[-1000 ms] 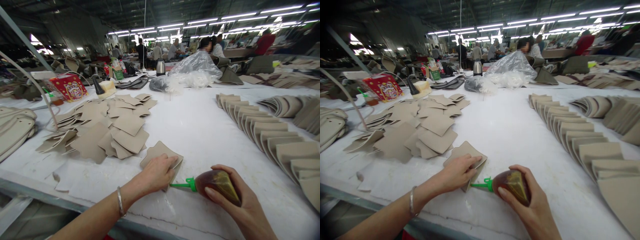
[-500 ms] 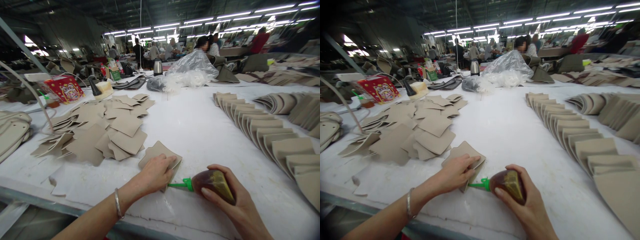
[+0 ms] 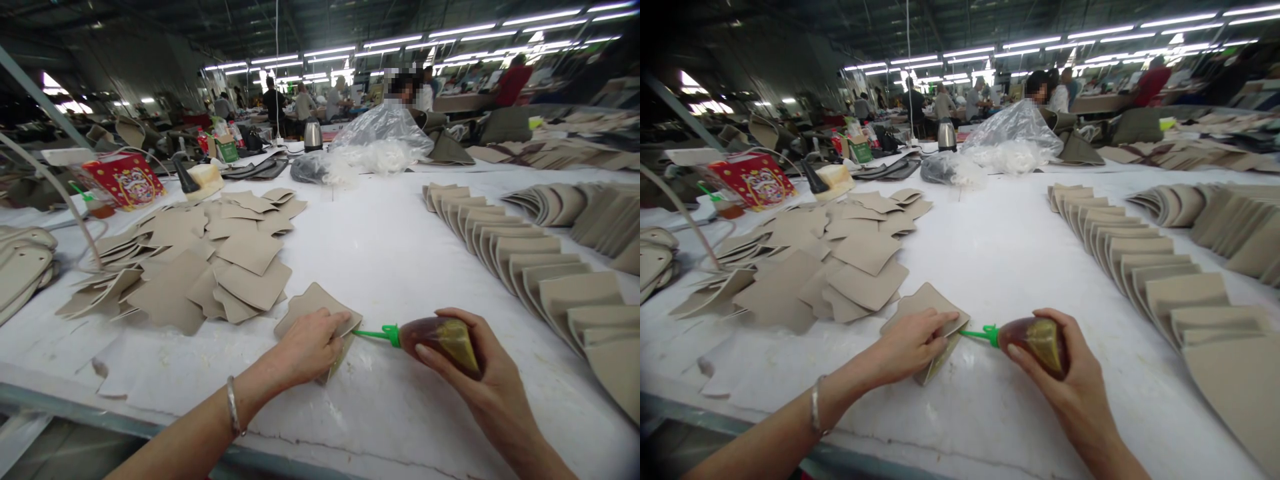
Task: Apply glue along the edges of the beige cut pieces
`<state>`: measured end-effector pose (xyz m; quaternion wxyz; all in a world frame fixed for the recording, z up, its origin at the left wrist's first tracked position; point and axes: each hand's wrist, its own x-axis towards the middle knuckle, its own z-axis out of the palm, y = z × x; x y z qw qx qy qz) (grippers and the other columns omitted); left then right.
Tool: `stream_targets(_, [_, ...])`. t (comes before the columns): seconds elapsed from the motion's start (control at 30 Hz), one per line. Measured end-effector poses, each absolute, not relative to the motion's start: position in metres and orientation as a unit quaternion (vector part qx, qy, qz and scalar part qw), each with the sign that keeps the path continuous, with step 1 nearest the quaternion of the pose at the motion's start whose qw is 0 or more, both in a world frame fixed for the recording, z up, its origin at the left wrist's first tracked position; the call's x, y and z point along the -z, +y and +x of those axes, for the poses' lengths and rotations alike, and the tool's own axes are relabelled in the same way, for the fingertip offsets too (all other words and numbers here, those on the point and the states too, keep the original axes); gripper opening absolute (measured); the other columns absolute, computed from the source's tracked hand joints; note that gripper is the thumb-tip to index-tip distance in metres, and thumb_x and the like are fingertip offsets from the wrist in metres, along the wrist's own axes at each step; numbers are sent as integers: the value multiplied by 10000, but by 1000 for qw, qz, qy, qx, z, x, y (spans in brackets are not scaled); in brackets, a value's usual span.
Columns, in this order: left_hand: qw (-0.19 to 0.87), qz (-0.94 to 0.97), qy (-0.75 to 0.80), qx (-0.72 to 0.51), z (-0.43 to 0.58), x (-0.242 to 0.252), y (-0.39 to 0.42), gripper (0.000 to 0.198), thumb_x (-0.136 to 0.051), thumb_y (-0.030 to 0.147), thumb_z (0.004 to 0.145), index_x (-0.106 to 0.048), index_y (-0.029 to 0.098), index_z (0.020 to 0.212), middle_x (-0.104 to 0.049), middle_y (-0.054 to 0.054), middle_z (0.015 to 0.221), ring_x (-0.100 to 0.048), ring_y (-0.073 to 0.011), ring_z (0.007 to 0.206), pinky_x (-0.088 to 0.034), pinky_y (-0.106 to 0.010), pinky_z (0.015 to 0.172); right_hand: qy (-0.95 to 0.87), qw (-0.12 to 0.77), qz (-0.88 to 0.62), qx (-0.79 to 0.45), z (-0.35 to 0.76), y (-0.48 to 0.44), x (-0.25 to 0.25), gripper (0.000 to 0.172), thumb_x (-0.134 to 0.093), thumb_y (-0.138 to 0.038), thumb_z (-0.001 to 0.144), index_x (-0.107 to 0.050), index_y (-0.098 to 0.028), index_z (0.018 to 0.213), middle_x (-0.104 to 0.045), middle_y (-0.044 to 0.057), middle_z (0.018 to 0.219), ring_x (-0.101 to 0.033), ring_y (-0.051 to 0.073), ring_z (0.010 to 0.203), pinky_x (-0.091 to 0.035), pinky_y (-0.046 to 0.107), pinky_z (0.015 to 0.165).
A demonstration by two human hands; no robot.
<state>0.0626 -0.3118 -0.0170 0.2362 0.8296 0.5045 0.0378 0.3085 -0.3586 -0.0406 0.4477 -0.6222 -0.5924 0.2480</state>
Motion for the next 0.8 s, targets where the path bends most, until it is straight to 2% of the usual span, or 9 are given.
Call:
stream_targets(0.2, [241, 826, 508, -39, 63, 18, -311, 495, -406, 205, 854, -532, 254, 1331, -643, -44, 955, -620, -225, 854, -450, -324, 759, -617, 425, -600, -280, 310, -359, 42, 451, -702, -512, 799, -531, -277, 1145, -602, -7, 957, -609, 197, 777, -496, 287, 702])
stream_targets(0.37, [248, 825, 504, -50, 63, 20, -310, 512, -406, 184, 846, -529, 257, 1337, -655, -55, 1029, -624, -236, 942, -454, -331, 830, -594, 467, -626, -193, 316, -351, 45, 486, -727, -542, 766, -544, -273, 1127, -609, 6, 973, -606, 216, 813, -494, 295, 702])
stream_targets(0.57, [247, 825, 506, -45, 62, 20, -309, 521, -408, 193, 838, -533, 258, 1339, -653, -52, 967, -629, -242, 880, -457, -337, 773, -613, 446, -611, -228, 316, -357, 49, 461, -718, -524, 786, -544, -282, 1137, -614, 0, 1012, -616, 211, 854, -495, 286, 740])
stream_targets(0.7, [248, 825, 505, -57, 62, 20, -309, 520, -408, 185, 830, -547, 250, 1327, -657, -60, 1009, -624, -246, 916, -447, -335, 784, -572, 474, -636, -208, 314, -354, 46, 503, -738, -555, 745, -553, -278, 1123, -613, 3, 982, -606, 222, 840, -485, 300, 714])
stream_targets(0.8, [253, 823, 506, -56, 62, 20, -309, 527, -415, 191, 830, -544, 256, 1337, -659, -51, 961, -620, -236, 871, -435, -322, 746, -554, 475, -644, -227, 309, -356, 42, 507, -740, -556, 736, -553, -274, 1113, -616, 6, 969, -599, 224, 834, -483, 306, 721])
